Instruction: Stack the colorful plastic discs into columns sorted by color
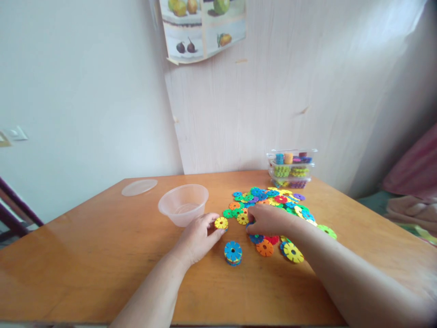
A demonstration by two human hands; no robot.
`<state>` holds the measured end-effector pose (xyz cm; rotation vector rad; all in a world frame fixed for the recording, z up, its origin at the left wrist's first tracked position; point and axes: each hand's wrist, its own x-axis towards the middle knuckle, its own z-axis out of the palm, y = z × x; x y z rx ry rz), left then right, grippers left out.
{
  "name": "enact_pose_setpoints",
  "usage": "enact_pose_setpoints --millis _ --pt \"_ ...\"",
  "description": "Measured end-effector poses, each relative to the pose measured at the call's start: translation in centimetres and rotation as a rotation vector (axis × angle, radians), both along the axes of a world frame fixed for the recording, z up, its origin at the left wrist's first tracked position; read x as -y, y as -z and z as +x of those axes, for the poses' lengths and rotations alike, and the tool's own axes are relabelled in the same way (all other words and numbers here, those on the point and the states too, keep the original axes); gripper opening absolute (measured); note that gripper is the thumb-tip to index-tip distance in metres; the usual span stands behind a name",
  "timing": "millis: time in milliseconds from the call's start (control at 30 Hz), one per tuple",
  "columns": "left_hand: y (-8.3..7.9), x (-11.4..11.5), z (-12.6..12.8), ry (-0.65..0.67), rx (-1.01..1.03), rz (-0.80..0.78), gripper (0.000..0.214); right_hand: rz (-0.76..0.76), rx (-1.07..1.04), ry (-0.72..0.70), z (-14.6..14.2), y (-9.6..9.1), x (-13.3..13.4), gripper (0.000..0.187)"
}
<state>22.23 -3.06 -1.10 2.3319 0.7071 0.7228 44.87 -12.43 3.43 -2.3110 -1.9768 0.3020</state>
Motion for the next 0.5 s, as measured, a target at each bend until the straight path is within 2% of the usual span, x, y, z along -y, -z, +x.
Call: enact_pose_setpoints --millis 233,300,400,500 --pt "-0.1 0.1 0.1 0.001 0.014 -0.02 0.027 0.035 -0.251 -0.024 0.8 0.4 -0.5 0.008" --pt "-0.1 0.2 0.1 0.003 0.015 -0.024 0.027 0.102 -0.35 -0.018 0.8 0.4 -0.6 0.006" --pt "-0.2 0.3 0.1 -0.001 0.014 -0.017 0.027 0.21 -0.599 0.039 0.2 0.4 -0.7 0.009" --pt "-0.4 0.3 0.1 -0.004 0.014 -0.003 0.027 0.218 -0.953 0.124 -1.3 0.5 -0.9 0.008"
